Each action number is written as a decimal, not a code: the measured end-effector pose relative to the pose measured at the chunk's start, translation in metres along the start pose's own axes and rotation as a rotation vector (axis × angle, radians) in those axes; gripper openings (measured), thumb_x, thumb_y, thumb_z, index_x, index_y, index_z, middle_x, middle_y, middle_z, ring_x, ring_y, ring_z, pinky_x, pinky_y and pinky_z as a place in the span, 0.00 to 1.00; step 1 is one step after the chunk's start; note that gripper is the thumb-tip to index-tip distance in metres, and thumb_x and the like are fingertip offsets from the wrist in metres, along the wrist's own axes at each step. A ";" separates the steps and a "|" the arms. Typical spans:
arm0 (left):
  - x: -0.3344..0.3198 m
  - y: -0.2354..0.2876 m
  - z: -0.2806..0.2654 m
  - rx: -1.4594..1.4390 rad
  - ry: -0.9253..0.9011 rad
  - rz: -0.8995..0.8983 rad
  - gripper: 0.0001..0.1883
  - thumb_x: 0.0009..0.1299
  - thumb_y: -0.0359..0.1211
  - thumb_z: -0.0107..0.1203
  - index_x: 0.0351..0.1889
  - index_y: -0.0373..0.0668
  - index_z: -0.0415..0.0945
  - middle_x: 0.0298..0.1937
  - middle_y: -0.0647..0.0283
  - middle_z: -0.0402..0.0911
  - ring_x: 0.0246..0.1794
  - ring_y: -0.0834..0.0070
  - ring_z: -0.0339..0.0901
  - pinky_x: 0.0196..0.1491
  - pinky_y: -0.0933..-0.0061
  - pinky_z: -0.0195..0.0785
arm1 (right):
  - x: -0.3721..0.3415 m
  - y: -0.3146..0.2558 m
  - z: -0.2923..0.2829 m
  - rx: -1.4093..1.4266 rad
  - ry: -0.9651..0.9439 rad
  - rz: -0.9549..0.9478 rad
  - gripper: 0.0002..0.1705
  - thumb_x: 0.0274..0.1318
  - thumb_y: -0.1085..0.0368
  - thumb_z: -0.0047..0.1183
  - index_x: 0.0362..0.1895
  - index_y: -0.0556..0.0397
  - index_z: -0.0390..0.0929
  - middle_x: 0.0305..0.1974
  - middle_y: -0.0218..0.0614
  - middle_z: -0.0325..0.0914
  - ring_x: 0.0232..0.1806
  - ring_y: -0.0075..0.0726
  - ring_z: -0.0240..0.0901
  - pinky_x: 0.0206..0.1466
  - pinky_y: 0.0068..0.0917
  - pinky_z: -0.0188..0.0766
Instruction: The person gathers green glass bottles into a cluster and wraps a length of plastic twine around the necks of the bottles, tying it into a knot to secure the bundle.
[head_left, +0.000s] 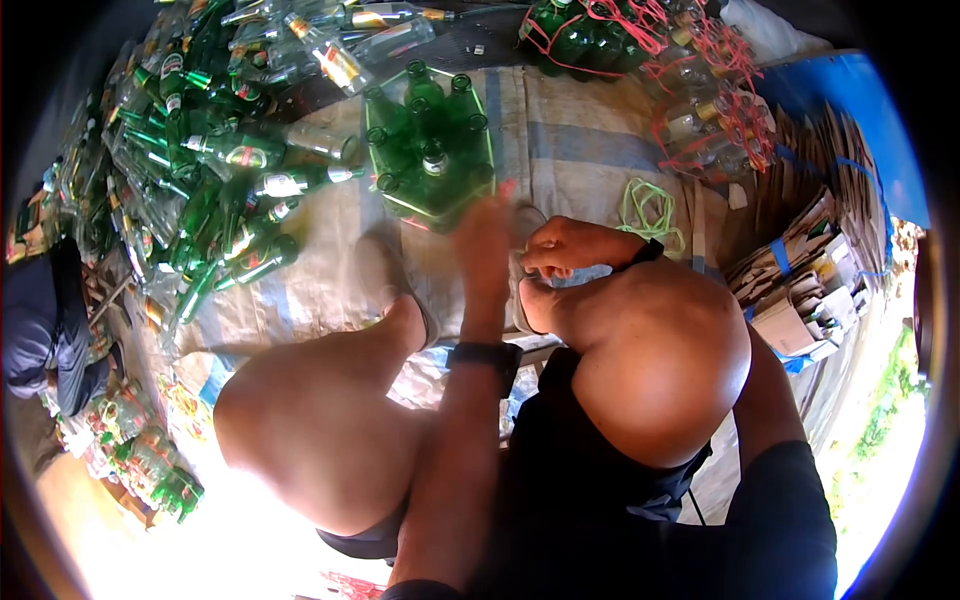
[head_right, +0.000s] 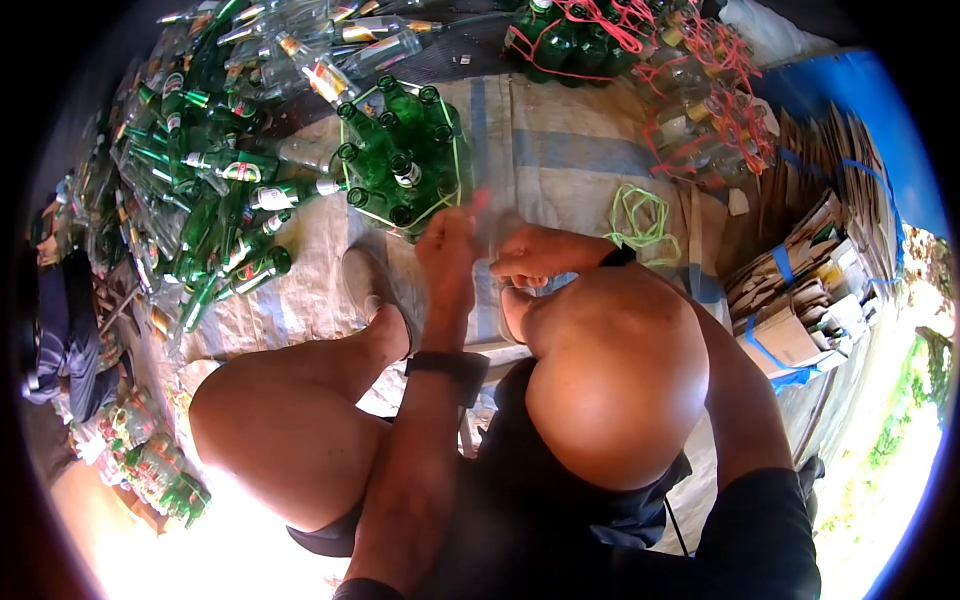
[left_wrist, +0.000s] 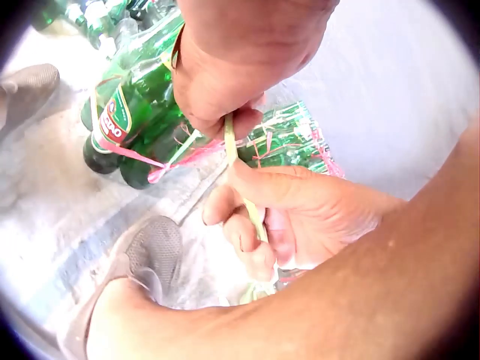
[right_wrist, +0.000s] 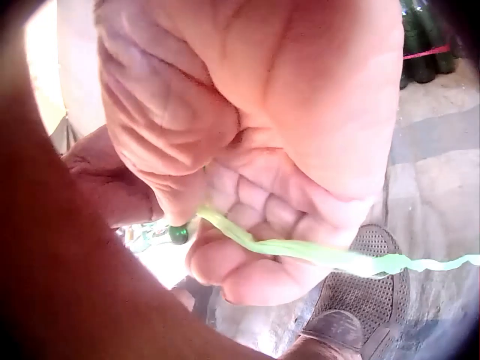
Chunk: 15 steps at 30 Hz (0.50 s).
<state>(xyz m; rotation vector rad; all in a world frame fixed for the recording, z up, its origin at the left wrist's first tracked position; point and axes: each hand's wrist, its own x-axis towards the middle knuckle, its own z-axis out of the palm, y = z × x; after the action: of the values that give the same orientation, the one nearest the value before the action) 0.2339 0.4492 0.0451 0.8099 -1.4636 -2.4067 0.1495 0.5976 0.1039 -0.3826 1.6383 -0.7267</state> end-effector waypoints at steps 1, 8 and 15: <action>-0.002 0.005 -0.001 0.004 -0.006 -0.005 0.10 0.79 0.32 0.52 0.42 0.40 0.85 0.29 0.76 0.76 0.26 0.93 0.65 0.28 0.87 0.57 | 0.001 0.006 0.001 0.033 -0.009 -0.072 0.19 0.71 0.54 0.55 0.34 0.58 0.82 0.27 0.32 0.78 0.31 0.25 0.75 0.36 0.28 0.71; 0.003 0.007 -0.008 0.427 0.047 0.290 0.12 0.77 0.31 0.51 0.37 0.36 0.85 0.31 0.71 0.81 0.27 0.85 0.71 0.32 0.79 0.65 | 0.014 0.087 0.017 -0.068 0.262 -0.437 0.19 0.70 0.53 0.57 0.38 0.59 0.83 0.37 0.32 0.82 0.39 0.28 0.77 0.47 0.28 0.75; 0.008 0.009 -0.016 0.530 0.091 0.250 0.13 0.76 0.32 0.52 0.38 0.33 0.86 0.26 0.73 0.78 0.25 0.86 0.68 0.29 0.78 0.63 | -0.142 -0.046 0.080 -0.666 0.920 -0.468 0.26 0.63 0.55 0.65 0.58 0.57 0.74 0.48 0.37 0.81 0.47 0.23 0.78 0.53 0.25 0.74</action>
<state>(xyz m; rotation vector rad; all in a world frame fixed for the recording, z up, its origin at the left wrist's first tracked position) 0.2353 0.4296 0.0450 0.7624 -2.0586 -1.7968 0.2492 0.6313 0.2363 -1.0397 2.7197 -0.7238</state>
